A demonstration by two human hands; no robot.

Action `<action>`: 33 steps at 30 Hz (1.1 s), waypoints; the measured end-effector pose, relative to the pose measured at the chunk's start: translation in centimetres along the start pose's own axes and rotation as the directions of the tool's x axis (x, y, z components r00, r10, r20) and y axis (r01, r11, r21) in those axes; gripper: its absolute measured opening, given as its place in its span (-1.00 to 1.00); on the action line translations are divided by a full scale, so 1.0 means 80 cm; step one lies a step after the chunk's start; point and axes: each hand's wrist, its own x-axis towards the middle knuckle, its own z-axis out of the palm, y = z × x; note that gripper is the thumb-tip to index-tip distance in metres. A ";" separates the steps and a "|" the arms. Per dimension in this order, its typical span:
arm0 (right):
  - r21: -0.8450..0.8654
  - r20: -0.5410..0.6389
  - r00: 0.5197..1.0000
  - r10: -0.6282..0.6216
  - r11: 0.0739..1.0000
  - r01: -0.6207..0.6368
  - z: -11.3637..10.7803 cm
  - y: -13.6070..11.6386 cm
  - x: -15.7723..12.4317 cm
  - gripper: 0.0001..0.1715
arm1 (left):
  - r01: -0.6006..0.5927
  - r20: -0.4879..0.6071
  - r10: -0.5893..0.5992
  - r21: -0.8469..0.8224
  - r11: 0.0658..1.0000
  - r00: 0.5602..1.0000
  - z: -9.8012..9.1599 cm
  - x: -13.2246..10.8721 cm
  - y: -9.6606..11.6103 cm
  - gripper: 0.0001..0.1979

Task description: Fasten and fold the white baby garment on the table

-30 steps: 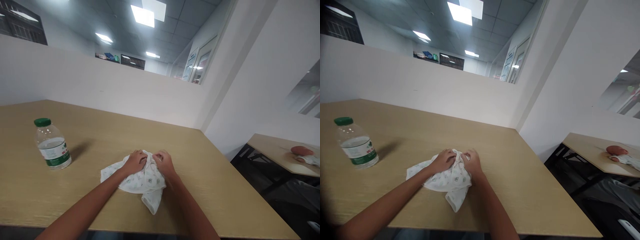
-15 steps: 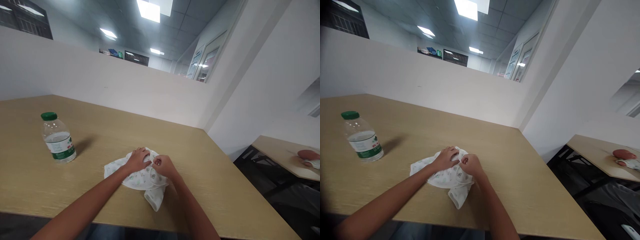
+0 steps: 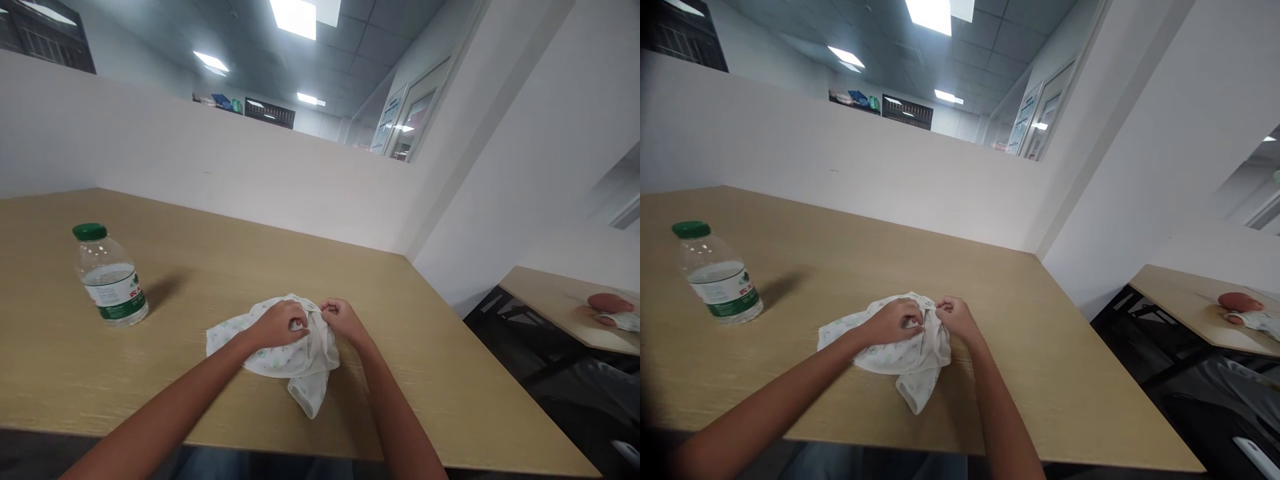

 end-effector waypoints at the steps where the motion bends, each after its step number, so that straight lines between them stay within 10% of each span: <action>1: -0.006 0.001 1.000 -0.010 1.000 0.010 -0.002 -0.001 -0.001 -0.74 | -0.008 0.022 0.007 0.013 1.000 1.000 0.002 -0.001 0.000 -0.66; 9: -0.048 0.022 1.000 0.001 0.999 0.000 -0.004 -0.010 -0.003 -0.66 | -0.037 0.106 0.037 -0.003 0.999 0.994 0.010 0.000 -0.001 -0.75; 20: 0.096 0.247 0.967 -0.064 0.995 0.041 0.005 -0.015 -0.009 -0.70 | 0.253 0.100 -0.232 -0.375 0.892 0.967 -0.004 0.008 -0.013 -0.58; 33: -0.030 0.199 0.968 -0.150 0.987 0.159 0.010 -0.010 -0.009 -0.77 | 0.331 0.291 -0.203 -0.509 0.795 0.935 -0.021 0.004 -0.011 -0.43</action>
